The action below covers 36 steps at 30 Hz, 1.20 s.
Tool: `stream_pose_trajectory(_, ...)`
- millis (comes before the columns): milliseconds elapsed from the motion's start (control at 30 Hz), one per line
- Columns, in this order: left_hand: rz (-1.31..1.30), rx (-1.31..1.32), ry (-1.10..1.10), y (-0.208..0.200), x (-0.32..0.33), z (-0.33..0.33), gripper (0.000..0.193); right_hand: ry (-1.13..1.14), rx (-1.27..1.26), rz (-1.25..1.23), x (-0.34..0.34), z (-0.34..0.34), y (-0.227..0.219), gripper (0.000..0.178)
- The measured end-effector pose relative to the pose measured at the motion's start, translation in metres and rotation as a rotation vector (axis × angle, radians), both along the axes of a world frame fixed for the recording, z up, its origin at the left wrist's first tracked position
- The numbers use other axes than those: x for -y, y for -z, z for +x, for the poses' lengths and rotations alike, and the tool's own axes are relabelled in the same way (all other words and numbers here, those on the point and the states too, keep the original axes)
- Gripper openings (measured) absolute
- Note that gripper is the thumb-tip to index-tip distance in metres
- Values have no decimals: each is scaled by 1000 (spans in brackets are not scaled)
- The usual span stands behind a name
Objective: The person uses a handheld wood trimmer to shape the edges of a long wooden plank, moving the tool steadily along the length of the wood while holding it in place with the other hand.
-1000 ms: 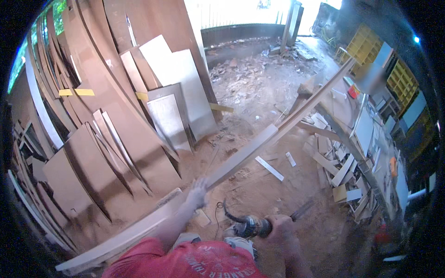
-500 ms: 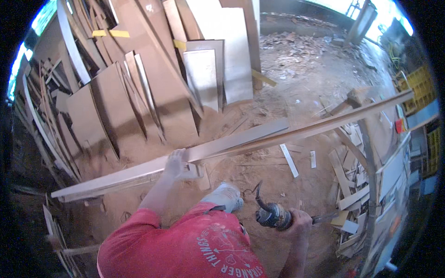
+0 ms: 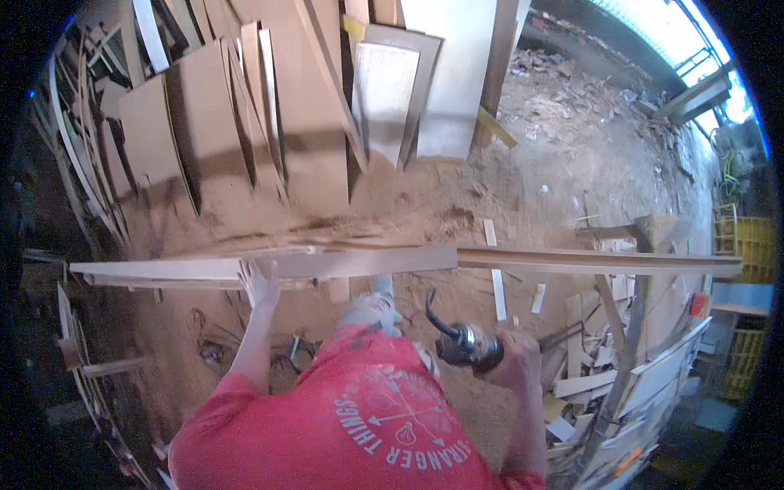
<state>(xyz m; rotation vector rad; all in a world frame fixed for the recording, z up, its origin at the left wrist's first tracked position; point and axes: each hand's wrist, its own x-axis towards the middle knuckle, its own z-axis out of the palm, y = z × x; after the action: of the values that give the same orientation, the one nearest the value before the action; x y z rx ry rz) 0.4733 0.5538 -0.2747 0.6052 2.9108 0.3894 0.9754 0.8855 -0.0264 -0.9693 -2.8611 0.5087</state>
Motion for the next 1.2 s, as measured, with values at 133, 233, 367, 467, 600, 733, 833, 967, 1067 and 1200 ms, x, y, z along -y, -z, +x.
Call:
stream_pose_trajectory(133, 19, 29, -437, -1, -82, 50, 107, -157, 80, -66, -65, -38, 11, 61)
stream_pose_trajectory(233, 27, 115, -613, -1, -137, 70, 117, -219, 90, -111, -102, -61, 19, 63)
stream_pose_trajectory(367, 75, 61, -722, 12, -156, 72, 120, -392, 172, -161, -146, -78, 41, 70)
stream_pose_trajectory(467, 85, 10, -786, 20, -160, 65, 114, -609, 124, -182, -179, -94, 68, 78)
stream_pose_trajectory(600, 186, -106, -792, 33, -135, 56, 111, -926, -138, -242, -212, -126, 102, 77)
stream_pose_trajectory(733, 217, -202, -836, 42, -116, 52, 113, -1110, -367, -368, -224, -157, 125, 68)
stream_pose_trajectory(833, 219, -199, -865, 42, -116, 55, 112, -1187, -372, -468, -224, -172, 142, 70)
stream_pose_trajectory(967, 240, -118, -927, 25, -141, 51, 106, -1238, -367, -610, -229, -184, 175, 84)
stream_pose_trajectory(1067, 204, -176, -941, 26, -129, 49, 103, -1251, -395, -728, -219, -195, 199, 100)
stream_pose_trajectory(1200, 270, -272, -918, 31, -130, 51, 101, -1282, -424, -859, -213, -220, 221, 80)
